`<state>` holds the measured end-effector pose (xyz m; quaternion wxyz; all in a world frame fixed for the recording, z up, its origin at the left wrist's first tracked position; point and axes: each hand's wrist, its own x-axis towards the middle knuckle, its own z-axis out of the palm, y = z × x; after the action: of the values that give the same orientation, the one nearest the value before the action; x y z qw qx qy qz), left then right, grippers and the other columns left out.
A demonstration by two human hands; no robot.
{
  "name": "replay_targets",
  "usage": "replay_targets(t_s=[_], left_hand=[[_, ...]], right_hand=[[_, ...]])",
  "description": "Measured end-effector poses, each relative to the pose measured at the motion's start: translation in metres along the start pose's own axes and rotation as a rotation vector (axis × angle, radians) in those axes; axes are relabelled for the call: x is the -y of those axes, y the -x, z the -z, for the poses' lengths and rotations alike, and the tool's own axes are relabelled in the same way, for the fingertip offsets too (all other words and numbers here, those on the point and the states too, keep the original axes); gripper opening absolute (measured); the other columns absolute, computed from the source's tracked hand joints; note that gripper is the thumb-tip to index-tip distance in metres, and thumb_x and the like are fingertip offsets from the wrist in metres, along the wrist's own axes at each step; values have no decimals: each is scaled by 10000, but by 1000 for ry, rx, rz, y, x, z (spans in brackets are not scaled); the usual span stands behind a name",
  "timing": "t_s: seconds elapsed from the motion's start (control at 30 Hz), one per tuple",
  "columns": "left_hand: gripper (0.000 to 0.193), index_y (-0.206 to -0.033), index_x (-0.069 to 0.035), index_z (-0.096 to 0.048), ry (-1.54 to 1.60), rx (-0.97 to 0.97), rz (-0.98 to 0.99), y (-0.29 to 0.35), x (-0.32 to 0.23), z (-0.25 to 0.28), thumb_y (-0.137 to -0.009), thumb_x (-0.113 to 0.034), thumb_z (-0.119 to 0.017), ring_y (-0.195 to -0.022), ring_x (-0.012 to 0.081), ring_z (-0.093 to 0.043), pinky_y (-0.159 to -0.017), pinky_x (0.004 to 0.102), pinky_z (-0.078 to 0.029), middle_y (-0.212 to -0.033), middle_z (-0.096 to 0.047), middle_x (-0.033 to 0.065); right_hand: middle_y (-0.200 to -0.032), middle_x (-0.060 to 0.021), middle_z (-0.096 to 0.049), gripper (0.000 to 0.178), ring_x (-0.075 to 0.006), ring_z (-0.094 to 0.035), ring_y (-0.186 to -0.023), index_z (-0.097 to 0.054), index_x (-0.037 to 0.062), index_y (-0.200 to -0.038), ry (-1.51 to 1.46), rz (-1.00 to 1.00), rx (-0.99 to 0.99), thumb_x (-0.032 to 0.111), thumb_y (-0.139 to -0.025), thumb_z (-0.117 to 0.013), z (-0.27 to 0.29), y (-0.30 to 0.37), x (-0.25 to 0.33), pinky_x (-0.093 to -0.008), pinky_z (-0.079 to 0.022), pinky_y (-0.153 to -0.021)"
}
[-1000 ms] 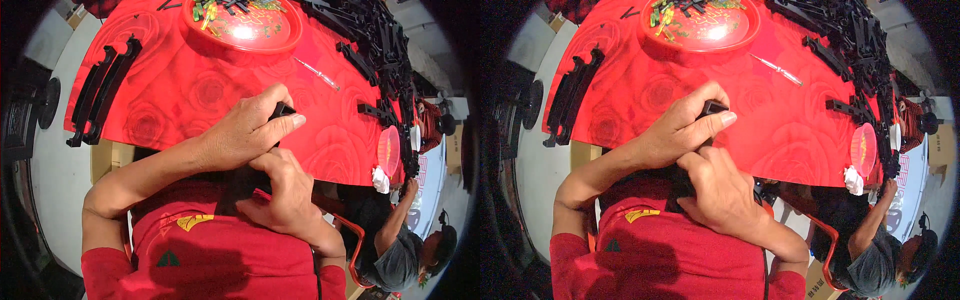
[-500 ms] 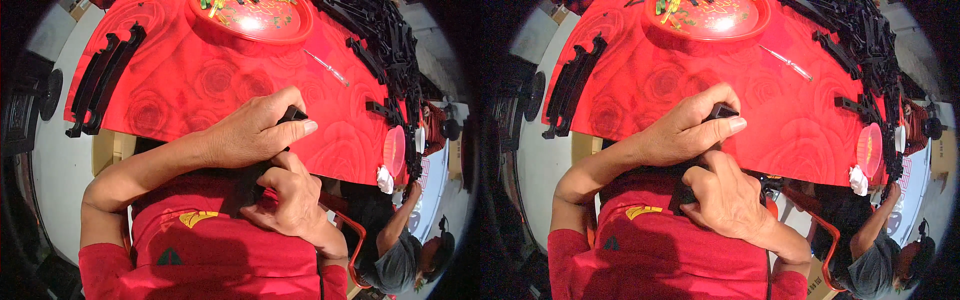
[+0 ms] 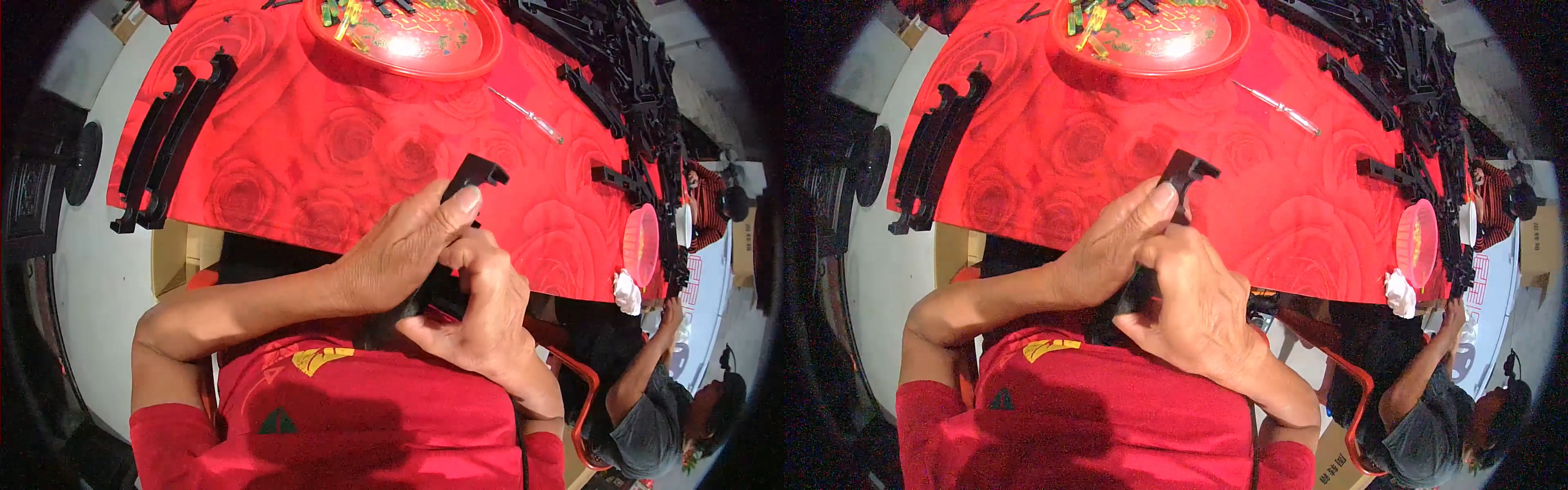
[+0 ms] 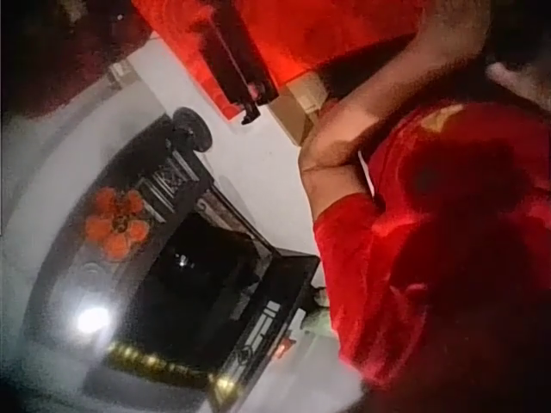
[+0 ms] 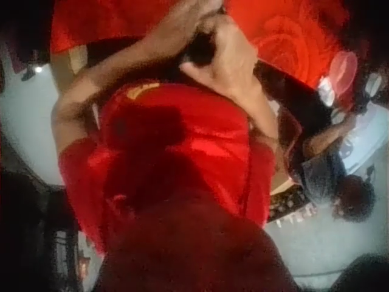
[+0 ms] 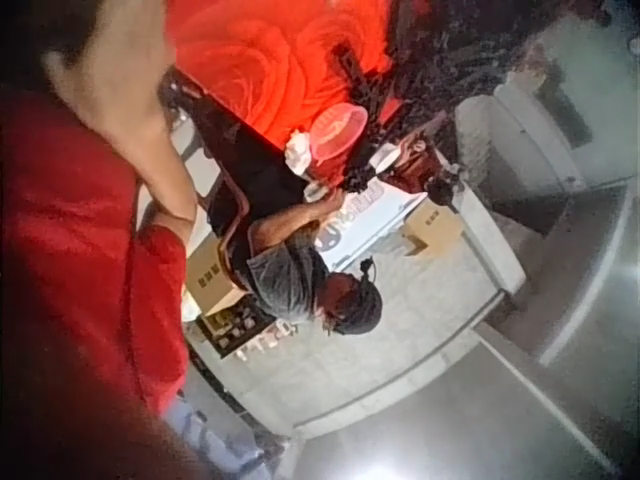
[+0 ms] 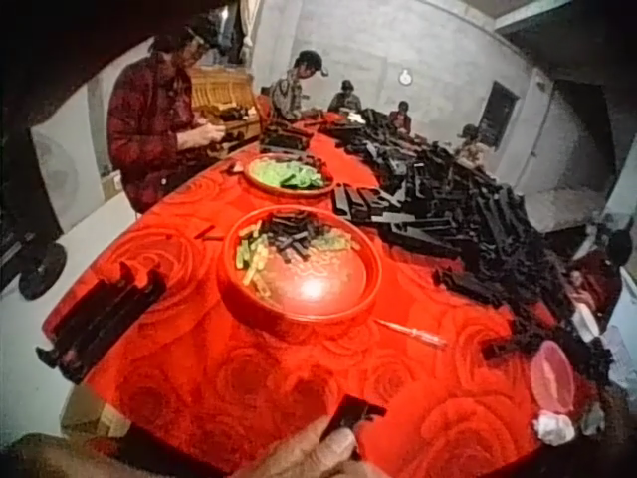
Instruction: The person assembles plastic components by inserting small parts and tubes into black plastic housings and pressing the pieces together by hand.
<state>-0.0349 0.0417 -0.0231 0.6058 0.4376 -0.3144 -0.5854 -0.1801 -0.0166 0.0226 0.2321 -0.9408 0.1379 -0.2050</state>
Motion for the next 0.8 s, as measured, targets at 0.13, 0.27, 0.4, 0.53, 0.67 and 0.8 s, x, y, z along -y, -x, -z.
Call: replay_targets(t_s=[0.13,0.27,0.4,0.53,0.67,0.8], left_hand=[[478,-1003,-54,-535,6,8,-33,5,-4,-2,-1128,-501,-419,-792,82,-445,-690,318,-436,-825,-474,-26],[476,-967,-40,-520,-17,3,-127,3,22,-2,-1126,-481,-440,-761,85,-479,-667,317,-442,-789,-497,-8],[456,-965,-47,-510,19,49,-122,1,14,-6,-1121,-472,-459,-747,85,-542,-668,313,-468,-769,-574,2],[338,-1136,-79,-533,-31,99,-109,7,8,-3,-1137,-406,-446,-731,23,-459,-596,229,-390,-821,-481,-67],[478,-989,-27,-537,-12,62,-140,6,4,-3,-1115,-482,-464,-753,91,-560,-683,317,-481,-750,-573,17],[459,-999,-17,-541,-71,49,-118,2,7,1,-1116,-455,-467,-782,119,-579,-710,350,-492,-779,-580,40]], right_hand=[[-1140,-231,-655,760,-379,-700,-917,-527,42,-1152,-32,46,6,153,-558,-988,2,7,3,-416,-567,-720],[-1172,-176,-613,763,-374,-685,-960,-547,86,-1195,-35,31,2,167,-563,-965,0,14,4,-445,-555,-693],[-1161,-174,-626,773,-360,-694,-941,-537,81,-1173,-9,16,20,187,-550,-982,0,20,0,-437,-551,-678],[-1171,-204,-617,773,-361,-693,-937,-505,86,-1148,4,9,30,213,-562,-993,0,25,5,-440,-539,-663],[-1119,-206,-625,756,-359,-694,-899,-501,83,-1133,41,34,33,220,-577,-994,2,18,8,-425,-533,-644],[-1081,-186,-629,732,-354,-688,-897,-499,78,-1122,9,65,-18,194,-582,-979,-2,8,4,-420,-539,-658]])
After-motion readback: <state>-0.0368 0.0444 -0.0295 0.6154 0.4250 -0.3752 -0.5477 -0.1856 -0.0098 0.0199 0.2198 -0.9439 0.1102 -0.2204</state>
